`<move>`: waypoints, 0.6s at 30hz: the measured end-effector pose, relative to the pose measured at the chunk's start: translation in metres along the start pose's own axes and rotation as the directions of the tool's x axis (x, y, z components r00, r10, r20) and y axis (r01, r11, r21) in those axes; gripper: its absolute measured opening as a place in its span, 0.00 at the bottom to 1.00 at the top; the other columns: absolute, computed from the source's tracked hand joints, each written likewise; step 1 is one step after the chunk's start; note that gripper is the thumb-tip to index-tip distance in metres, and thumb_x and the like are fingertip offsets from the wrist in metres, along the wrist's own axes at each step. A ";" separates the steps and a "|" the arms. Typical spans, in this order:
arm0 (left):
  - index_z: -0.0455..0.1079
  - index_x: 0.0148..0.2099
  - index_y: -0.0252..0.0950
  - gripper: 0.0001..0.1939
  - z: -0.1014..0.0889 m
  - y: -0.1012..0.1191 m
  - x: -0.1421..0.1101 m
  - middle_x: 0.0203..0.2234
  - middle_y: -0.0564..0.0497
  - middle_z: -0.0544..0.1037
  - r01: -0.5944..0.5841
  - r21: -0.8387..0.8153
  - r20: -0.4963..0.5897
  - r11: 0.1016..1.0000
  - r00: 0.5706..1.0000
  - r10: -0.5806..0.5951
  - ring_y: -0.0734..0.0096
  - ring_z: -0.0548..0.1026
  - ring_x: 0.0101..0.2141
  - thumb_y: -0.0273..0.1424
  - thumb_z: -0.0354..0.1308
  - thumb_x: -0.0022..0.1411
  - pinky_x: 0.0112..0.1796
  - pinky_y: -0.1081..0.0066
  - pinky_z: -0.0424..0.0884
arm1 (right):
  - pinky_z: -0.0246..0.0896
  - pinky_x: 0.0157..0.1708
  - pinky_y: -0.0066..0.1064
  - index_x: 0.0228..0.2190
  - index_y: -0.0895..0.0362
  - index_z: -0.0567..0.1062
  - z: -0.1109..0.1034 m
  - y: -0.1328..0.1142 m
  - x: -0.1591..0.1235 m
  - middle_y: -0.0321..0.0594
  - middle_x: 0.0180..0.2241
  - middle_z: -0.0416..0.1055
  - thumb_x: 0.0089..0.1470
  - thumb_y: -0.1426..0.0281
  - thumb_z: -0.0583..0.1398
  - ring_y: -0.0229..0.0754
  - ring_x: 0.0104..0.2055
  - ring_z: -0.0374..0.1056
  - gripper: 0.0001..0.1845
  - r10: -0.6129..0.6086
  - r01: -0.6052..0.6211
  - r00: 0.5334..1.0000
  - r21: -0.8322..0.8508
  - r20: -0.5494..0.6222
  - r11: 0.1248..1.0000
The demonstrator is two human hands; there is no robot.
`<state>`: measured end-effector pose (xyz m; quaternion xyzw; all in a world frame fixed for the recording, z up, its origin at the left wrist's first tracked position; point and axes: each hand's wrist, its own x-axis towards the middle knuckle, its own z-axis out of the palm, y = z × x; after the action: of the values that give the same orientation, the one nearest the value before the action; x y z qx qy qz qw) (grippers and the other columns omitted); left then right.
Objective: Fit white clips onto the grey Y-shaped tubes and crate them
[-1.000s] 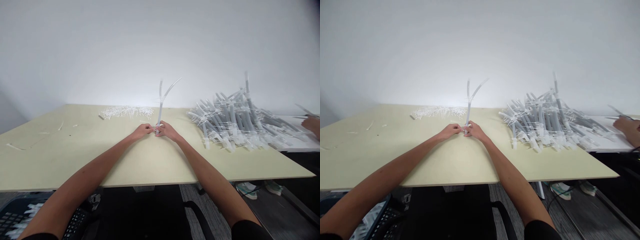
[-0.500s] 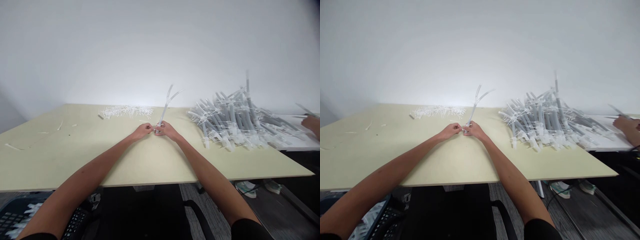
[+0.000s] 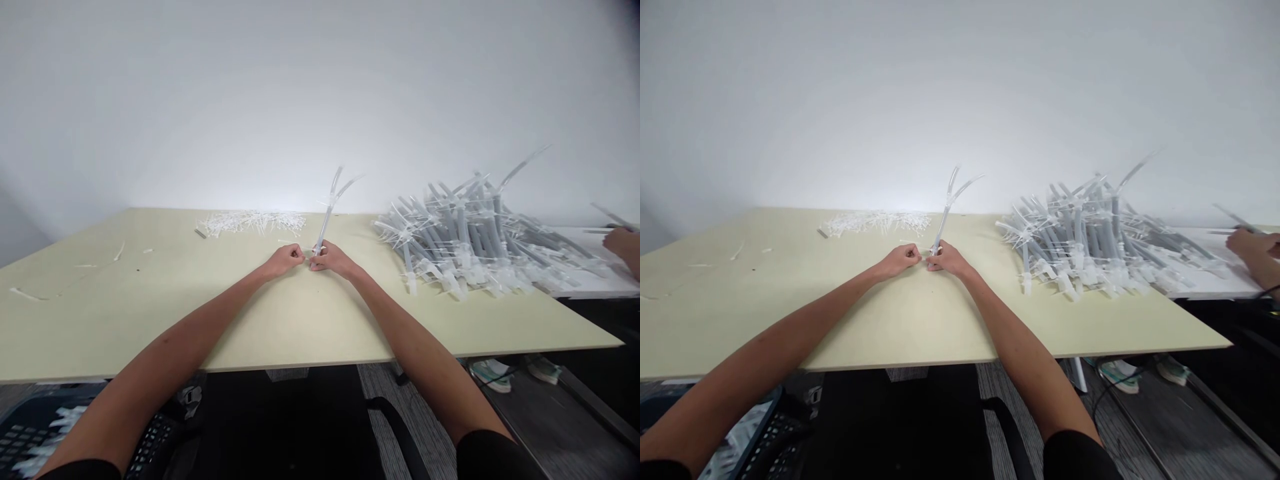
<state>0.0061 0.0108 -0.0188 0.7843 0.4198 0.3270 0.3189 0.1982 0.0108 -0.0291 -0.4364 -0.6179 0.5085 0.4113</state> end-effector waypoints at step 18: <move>0.66 0.29 0.35 0.11 -0.009 -0.006 0.001 0.22 0.55 0.66 0.016 -0.002 -0.011 1.000 1.000 -0.016 0.75 0.62 0.24 0.38 0.53 0.51 0.26 0.73 0.56 | 0.72 0.37 0.37 0.32 0.58 0.67 0.004 -0.018 -0.017 0.36 0.25 0.68 0.46 0.63 0.64 0.35 0.28 0.68 0.15 0.000 0.000 1.000 0.027 -0.002 1.000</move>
<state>-0.0030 0.0164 -0.0185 0.7790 0.4274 0.3290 0.3199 0.1970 -0.0082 -0.0125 -0.4311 -0.6106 0.5165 0.4178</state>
